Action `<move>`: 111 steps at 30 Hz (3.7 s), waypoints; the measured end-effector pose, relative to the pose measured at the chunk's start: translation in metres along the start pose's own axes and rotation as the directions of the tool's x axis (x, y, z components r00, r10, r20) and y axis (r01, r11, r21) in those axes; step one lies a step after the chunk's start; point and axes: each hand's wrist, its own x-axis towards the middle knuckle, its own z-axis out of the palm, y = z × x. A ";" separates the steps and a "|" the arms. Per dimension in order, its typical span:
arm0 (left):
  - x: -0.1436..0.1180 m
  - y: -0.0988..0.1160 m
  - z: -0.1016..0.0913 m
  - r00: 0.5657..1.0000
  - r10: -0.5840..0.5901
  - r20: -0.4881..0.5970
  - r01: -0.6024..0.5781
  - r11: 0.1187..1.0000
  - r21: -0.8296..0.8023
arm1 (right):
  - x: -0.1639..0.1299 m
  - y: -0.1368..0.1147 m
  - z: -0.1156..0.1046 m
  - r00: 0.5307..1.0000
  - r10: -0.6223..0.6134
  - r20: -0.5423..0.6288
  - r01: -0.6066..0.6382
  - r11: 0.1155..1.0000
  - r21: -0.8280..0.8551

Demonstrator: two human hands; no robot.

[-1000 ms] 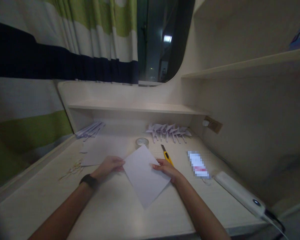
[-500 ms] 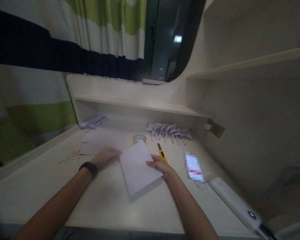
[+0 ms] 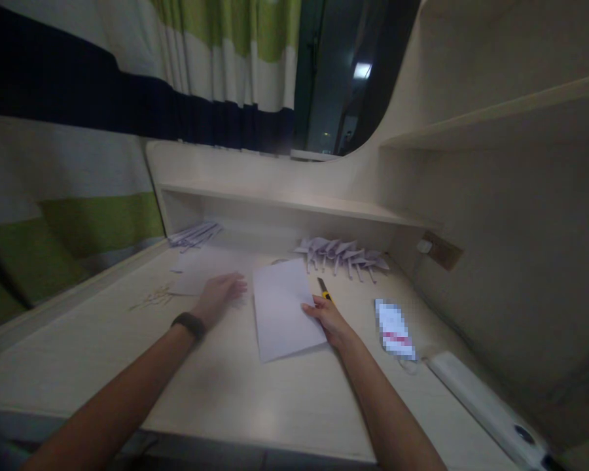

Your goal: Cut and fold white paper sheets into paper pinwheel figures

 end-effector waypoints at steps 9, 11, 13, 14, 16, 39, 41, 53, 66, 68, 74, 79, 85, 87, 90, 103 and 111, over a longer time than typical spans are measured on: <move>-0.010 -0.004 0.016 0.990 0.086 0.107 -0.100 0.986 0.132 | 0.003 0.003 0.001 0.999 -0.011 -0.043 0.011 1.000 0.008; -0.012 -0.004 0.017 0.989 0.096 0.111 -0.111 0.985 0.133 | 0.002 0.003 0.000 1.000 -0.004 -0.010 0.004 1.000 0.010; -0.014 -0.003 0.017 0.992 0.087 0.095 -0.098 0.987 0.125 | 0.001 0.002 -0.001 0.999 0.018 0.044 -0.018 1.000 0.008; -0.014 -0.002 0.016 0.993 0.080 0.088 -0.090 0.989 0.119 | 0.001 0.002 -0.001 0.997 0.032 0.069 -0.032 0.999 0.006; -0.014 -0.001 0.014 0.994 0.068 0.084 -0.077 0.991 0.109 | 0.000 0.001 -0.002 0.993 0.054 0.102 -0.055 0.998 0.005; -0.021 0.010 0.011 0.967 -0.071 0.245 0.054 0.996 0.078 | -0.004 -0.015 -0.014 0.998 -0.010 0.063 0.015 0.996 -0.088; -0.020 0.009 0.011 0.962 -0.072 0.262 0.064 0.997 0.038 | -0.006 -0.017 -0.015 0.998 -0.021 0.061 0.026 0.996 -0.091; -0.012 -0.003 0.012 0.997 0.038 0.068 -0.034 0.998 -0.059 | -0.011 -0.014 0.011 0.992 -0.081 0.092 0.105 0.949 -0.296; -0.020 -0.004 0.024 0.969 0.125 0.212 -0.168 0.965 0.201 | -0.012 -0.009 0.031 0.932 -0.316 0.176 0.360 0.860 -0.362; -0.021 -0.003 0.026 0.970 0.133 0.203 -0.174 0.964 0.203 | -0.014 -0.010 0.031 0.954 -0.225 0.196 0.267 0.937 -0.225; -0.039 -0.004 0.038 0.893 0.056 0.447 -0.160 0.967 0.198 | -0.010 0.001 0.035 0.990 -0.099 0.099 0.086 0.989 0.124; -0.058 -0.011 0.055 0.797 0.067 0.600 -0.234 0.950 0.206 | -0.012 0.006 0.047 0.999 0.011 0.034 -0.015 0.994 0.110; -0.061 -0.017 0.070 0.838 0.080 0.539 -0.193 0.969 0.156 | -0.007 -0.002 0.055 0.984 0.074 -0.161 -0.062 0.995 0.082; -0.057 -0.016 0.074 0.870 0.055 0.489 -0.120 0.987 0.103 | 0.002 -0.008 0.053 0.984 0.049 -0.170 -0.035 0.996 0.081; -0.046 -0.013 0.080 0.897 0.016 0.441 -0.062 0.994 0.090 | 0.018 -0.012 0.047 0.975 -0.028 -0.220 0.042 0.997 0.059; -0.037 -0.020 0.071 0.863 0.145 0.484 -0.286 0.930 0.232 | 0.031 0.001 0.029 0.884 -0.170 -0.435 0.227 0.971 0.080; -0.042 -0.014 0.067 0.871 0.196 0.450 -0.326 0.916 0.233 | 0.021 -0.007 0.034 0.955 -0.132 -0.267 0.189 0.961 0.200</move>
